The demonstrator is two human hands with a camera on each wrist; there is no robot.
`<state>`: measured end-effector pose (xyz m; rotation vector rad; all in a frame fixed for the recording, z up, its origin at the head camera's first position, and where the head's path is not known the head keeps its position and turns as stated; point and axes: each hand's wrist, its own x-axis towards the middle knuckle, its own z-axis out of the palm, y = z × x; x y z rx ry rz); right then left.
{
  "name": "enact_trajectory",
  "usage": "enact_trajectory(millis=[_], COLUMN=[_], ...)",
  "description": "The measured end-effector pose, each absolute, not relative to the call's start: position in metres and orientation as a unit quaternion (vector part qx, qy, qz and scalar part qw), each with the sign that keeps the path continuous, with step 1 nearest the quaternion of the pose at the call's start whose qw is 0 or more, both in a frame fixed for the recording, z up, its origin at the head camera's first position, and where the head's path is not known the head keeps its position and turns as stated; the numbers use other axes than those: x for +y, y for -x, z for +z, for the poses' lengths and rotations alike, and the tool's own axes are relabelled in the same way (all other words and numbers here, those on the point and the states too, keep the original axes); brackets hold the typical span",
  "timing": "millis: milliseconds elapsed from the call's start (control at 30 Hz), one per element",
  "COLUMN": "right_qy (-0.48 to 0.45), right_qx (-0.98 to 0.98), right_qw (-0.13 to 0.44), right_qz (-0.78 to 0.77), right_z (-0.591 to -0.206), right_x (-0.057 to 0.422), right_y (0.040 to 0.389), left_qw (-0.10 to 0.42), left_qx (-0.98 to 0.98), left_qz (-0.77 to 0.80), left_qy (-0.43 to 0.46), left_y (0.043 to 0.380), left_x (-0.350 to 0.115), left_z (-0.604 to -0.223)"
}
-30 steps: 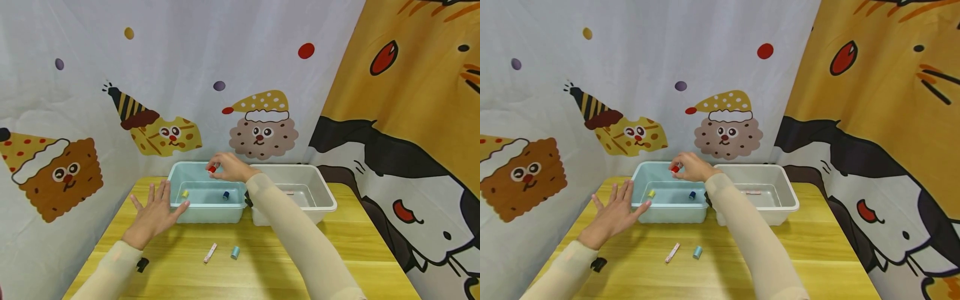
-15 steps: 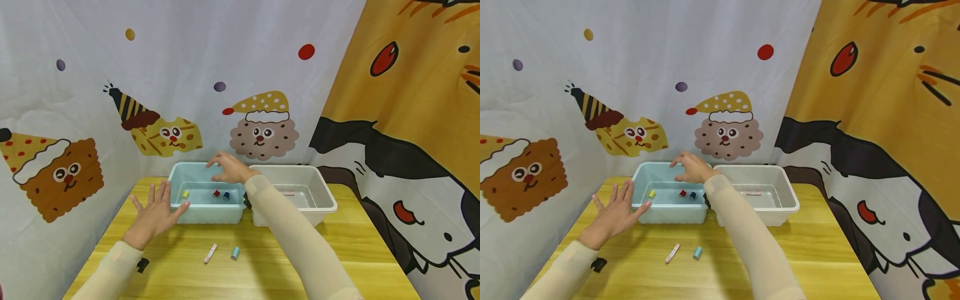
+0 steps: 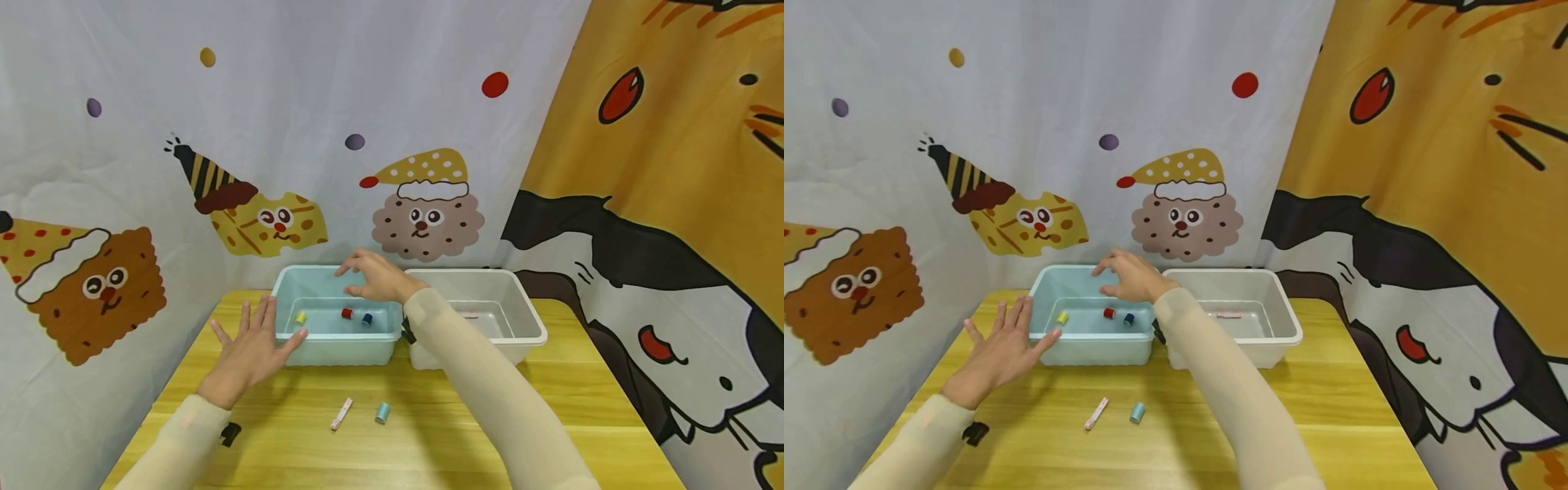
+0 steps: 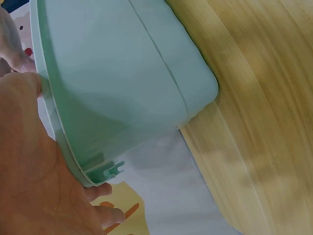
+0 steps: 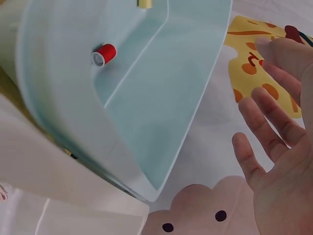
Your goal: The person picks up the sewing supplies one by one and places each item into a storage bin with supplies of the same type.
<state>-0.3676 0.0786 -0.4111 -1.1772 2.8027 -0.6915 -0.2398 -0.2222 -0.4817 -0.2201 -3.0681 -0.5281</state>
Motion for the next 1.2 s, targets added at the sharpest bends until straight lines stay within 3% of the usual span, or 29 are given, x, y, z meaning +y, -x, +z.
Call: enact_trajectory(millis=[733,1200], right_qy=[0.415,0.466], right_qx=[0.881,0.857], right_qw=[-0.026,-0.059], right_qz=[-0.226,-0.213], right_z=[-0.409,-0.429], right_x=[0.089,0.104], right_y=[0.338,0.307], left_qw=[0.007,0.012], left_qx=[-0.983,-0.983], left_qz=[-0.170,-0.168], left_qy=[0.071,0.073], left_y=[0.240,0.242], left_x=[-0.225,-0.223], left_z=[-0.483,-0.485])
